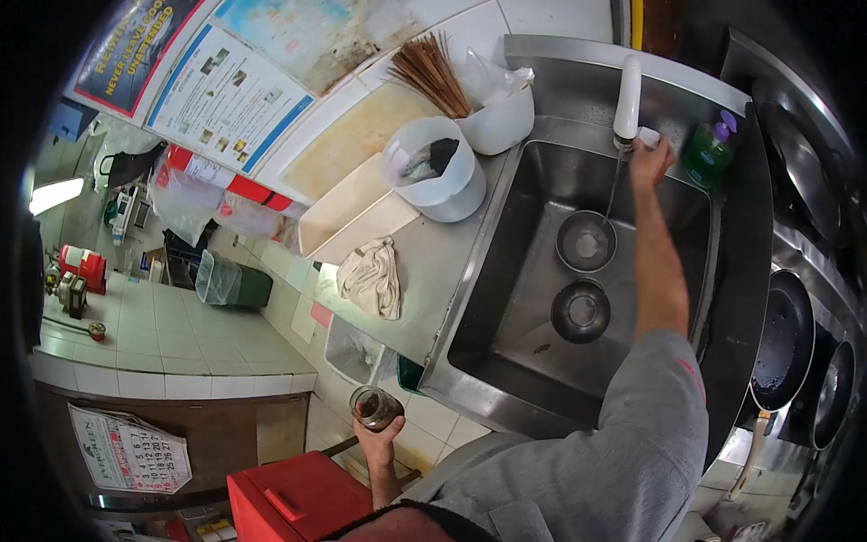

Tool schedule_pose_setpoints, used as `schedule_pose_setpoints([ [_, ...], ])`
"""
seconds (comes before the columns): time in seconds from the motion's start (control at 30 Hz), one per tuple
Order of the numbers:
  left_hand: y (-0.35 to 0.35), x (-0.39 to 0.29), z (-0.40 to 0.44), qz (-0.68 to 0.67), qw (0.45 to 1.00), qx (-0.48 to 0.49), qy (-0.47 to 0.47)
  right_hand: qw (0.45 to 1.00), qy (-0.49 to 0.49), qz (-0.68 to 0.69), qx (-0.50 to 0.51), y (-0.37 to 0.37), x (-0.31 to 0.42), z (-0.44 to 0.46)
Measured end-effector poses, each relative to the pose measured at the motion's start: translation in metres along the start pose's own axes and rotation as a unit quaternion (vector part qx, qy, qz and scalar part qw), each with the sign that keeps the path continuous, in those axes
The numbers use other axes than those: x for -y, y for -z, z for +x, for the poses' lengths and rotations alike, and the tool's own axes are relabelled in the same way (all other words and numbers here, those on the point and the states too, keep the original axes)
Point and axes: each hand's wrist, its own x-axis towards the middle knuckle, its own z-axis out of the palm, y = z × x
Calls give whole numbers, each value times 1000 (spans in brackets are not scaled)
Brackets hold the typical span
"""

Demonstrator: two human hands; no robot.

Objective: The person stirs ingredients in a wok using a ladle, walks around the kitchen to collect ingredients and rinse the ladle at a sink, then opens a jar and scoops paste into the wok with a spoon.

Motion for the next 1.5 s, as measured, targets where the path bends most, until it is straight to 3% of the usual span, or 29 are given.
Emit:
schedule_pose_setpoints([
  [0.07, 5, 5, -2, -13, 1000, -15, 2, 990, 34, 53, 126, -1, 21, -41],
  [0.1, 8, 8, -2, -9, 1000, -20, -1, 988, 68, -54, 129, -15, 44, -69],
  [0.13, 12, 9, -4, -4, 1000, -27, -3, 988, 111, 18, 108, -9, 93, -95],
  [0.2, 18, 8, -8, 3, 1000, -28, 7, 938, 272, 111, 186, -25, 153, -109],
  [0.27, 21, 6, -14, 8, 999, -27, 14, 877, 357, 127, 295, -58, 193, -110],
  [0.33, 22, 4, -21, -3, 998, -57, 14, 828, 431, 9, 360, -72, 224, -115],
  [0.37, 24, 3, -25, -3, 998, -61, 12, 827, 432, 14, 360, -75, 236, -117],
  [0.43, 27, 1, -32, 12, 996, -92, 6, 782, 436, -161, 415, -85, 252, -122],
  [0.5, 28, 0, -37, -13, 993, -114, 3, 789, 408, -161, 430, -88, 259, -122],
  [0.6, 35, 8, -42, -34, 991, -126, 9, 732, 347, -183, 558, -94, 271, -105],
  [0.63, 37, 10, -43, -33, 991, -130, 7, 730, 348, -183, 559, -109, 262, -96],
  [0.7, 40, 12, -44, -33, 990, -134, 7, 697, 390, -2, 601, -147, 234, -72],
  [0.73, 41, 14, -44, -28, 990, -135, 14, 696, 391, -2, 601, -144, 232, -66],
  [0.8, 40, 16, -42, -26, 990, -135, 21, 845, 336, 69, 411, -138, 234, -48],
  [0.83, 40, 16, -41, -28, 991, -133, 22, 845, 335, 67, 411, -127, 243, -40],
  [0.9, 37, 15, -37, -32, 991, -125, 20, 885, 240, 47, 397, -90, 274, -28],
  [0.93, 36, 12, -35, -27, 993, -116, 22, 901, 263, 122, 322, -77, 280, -29],
  [0.97, 34, 10, -33, -22, 994, -107, 23, 903, 264, 120, 318, -60, 286, -27],
  [1.03, 31, 5, -29, -23, 994, -101, 18, 908, 197, 300, 216, -17, 291, -28],
  [1.1, 28, 4, -24, -25, 995, -94, 18, 891, 64, 427, 142, 39, 282, -38],
  [1.17, 30, 6, -19, -32, 996, -80, -9, 864, -8, 491, 114, 71, 233, -60],
  [1.23, 32, 6, -15, -42, 997, -71, -7, 876, -20, 353, 329, 96, 183, -83],
  [1.27, 36, 10, -11, -37, 998, -59, -7, 874, -23, 345, 342, 95, 171, -92],
  [1.33, 41, 9, -6, -21, 999, -47, 0, 695, -255, 310, 596, 88, 151, -116],
  [1.43, 49, 6, 0, 5, 999, -39, -3, 664, -322, 208, 642, 63, 92, -139],
  [1.5, 59, 6, -3, 2, 998, -58, -25, 689, -331, 242, 598, 67, 68, -134],
])
